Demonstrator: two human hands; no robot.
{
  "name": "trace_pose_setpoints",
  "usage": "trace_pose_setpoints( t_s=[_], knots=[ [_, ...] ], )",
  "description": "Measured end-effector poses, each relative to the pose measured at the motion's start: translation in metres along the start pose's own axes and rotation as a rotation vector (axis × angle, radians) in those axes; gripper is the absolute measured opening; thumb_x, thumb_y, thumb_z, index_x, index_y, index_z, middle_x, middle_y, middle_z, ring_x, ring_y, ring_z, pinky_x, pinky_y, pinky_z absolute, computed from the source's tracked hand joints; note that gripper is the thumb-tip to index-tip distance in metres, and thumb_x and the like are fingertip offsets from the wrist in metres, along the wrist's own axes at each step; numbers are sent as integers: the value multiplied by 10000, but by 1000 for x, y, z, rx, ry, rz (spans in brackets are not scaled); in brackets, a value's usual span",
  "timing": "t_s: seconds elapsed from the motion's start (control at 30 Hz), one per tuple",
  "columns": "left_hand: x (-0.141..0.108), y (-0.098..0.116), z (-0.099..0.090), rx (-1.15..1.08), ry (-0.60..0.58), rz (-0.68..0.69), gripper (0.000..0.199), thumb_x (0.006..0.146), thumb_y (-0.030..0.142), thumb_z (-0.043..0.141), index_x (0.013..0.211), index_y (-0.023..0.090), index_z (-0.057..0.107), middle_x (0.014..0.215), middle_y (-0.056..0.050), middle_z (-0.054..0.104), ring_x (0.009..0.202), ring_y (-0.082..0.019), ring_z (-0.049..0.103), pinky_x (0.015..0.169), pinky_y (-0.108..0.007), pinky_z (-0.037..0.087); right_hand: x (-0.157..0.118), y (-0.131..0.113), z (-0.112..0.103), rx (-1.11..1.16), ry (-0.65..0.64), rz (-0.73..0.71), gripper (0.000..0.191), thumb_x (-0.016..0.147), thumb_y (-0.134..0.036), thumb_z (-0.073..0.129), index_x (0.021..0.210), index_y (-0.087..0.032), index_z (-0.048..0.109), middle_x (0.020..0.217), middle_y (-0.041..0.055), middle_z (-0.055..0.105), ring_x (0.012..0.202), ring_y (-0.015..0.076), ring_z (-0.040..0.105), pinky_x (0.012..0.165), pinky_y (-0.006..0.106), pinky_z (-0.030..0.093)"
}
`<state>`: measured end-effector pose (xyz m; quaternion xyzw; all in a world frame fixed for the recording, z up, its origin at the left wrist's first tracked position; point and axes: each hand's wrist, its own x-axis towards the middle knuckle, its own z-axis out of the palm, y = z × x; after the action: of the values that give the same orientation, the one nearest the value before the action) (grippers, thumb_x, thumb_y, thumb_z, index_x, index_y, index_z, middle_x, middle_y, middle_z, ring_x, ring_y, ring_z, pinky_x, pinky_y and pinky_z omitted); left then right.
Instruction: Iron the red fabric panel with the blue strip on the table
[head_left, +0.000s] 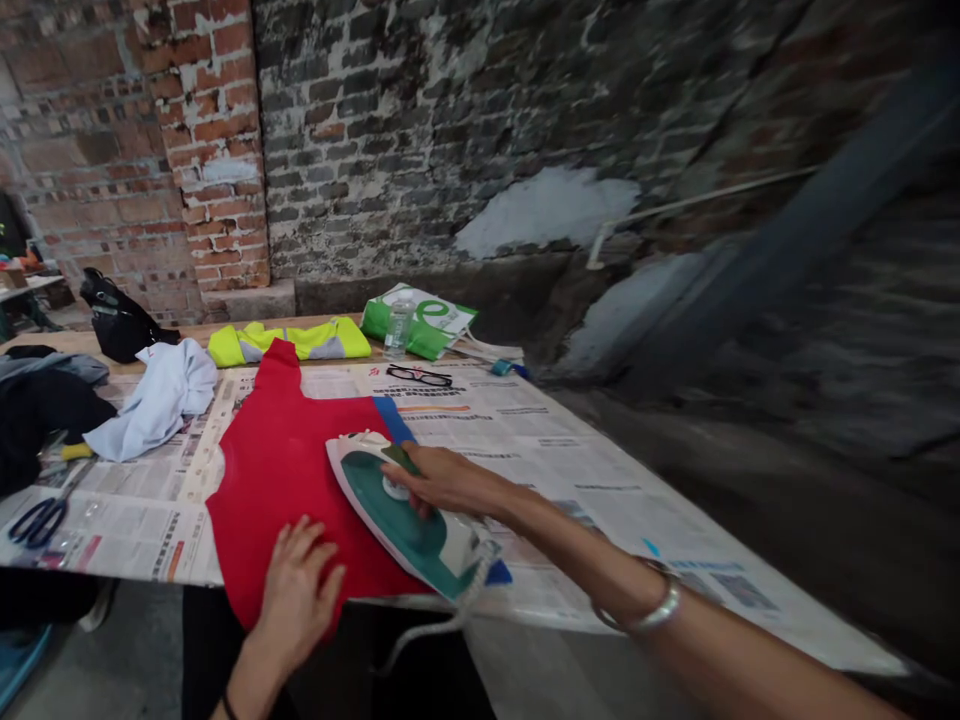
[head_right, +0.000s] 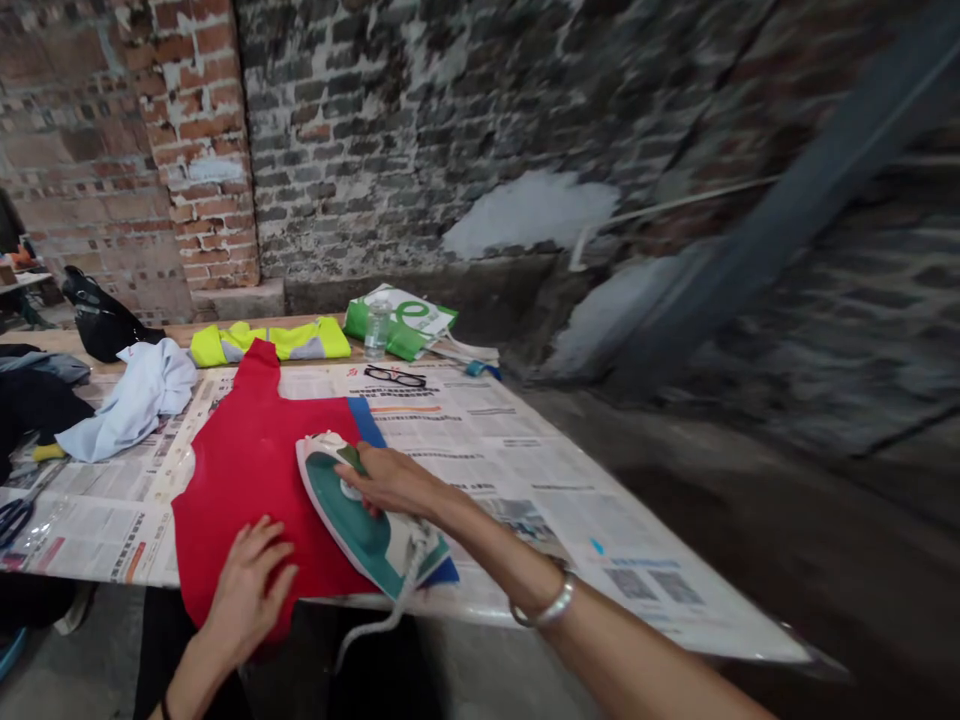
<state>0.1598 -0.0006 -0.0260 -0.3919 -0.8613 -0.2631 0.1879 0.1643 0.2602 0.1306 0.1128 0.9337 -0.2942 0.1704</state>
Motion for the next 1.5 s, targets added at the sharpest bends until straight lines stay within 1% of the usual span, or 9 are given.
trace_pose_setpoints(
  t_s=[0.13,0.4,0.5,0.63,0.83,1.07,1.23,1.33,1.5],
  knots=[
    [5,33,17,56,-122,33,349,950,192,575,1286,205,669,1420,-136,636,1366,-339,559,1099,-597,507,32,-16,-10,-107,105,-4,380,1071,-367,396,1136,-105,665,794,101,779,815,213,749,769,260,507],
    [5,20,15,7,-160,34,367,976,246,576,1336,235,644,1448,-125,616,1385,-345,540,1117,-604,486,106,-44,-39,-136,272,128,413,1042,-283,409,1028,-64,758,922,199,775,1125,284,686,946,312,479],
    [5,17,19,-33,-138,26,350,978,266,585,1321,251,655,1456,-117,611,1392,-340,532,1125,-603,476,97,-38,-36,-141,265,116,449,1044,-274,400,906,-88,783,885,191,775,1076,271,703,959,294,471],
    [5,14,20,-36,-165,46,349,991,281,578,1329,250,656,1470,-110,601,1406,-329,518,1138,-590,466,56,-20,-16,-163,221,101,534,1063,-310,366,753,-132,762,770,160,760,948,257,735,945,289,473],
    [4,18,15,-50,-177,41,350,972,265,600,1312,232,671,1464,-124,603,1401,-352,519,1124,-626,468,-2,-1,15,-153,163,72,393,1078,-398,402,1156,-103,648,720,94,754,793,244,752,743,290,477],
    [4,21,13,-22,-214,27,365,957,237,613,1316,256,674,1473,-117,596,1402,-348,521,1132,-627,463,38,-20,-1,-177,211,92,395,1072,-382,421,1229,-79,620,755,110,766,965,275,745,822,310,476],
    [4,23,11,-79,-223,-11,389,931,215,645,1318,246,667,1468,-124,599,1410,-351,512,1141,-645,449,79,-41,-16,-117,211,31,415,1068,-316,396,890,-126,719,841,158,785,951,251,740,836,282,490],
    [-5,14,4,-156,-119,-37,435,966,231,600,1400,270,597,1496,-114,575,1410,-297,520,1137,-564,488,79,-40,-11,-71,151,-36,475,1073,-332,381,762,-149,691,792,133,775,826,212,743,787,251,495],
    [-29,-29,-16,-45,122,-124,363,1005,238,507,1342,279,632,1440,-113,621,1386,-304,546,1111,-580,509,48,-22,16,12,197,-85,352,1064,-386,421,928,-150,644,709,62,734,682,202,723,701,263,473]
  ],
)
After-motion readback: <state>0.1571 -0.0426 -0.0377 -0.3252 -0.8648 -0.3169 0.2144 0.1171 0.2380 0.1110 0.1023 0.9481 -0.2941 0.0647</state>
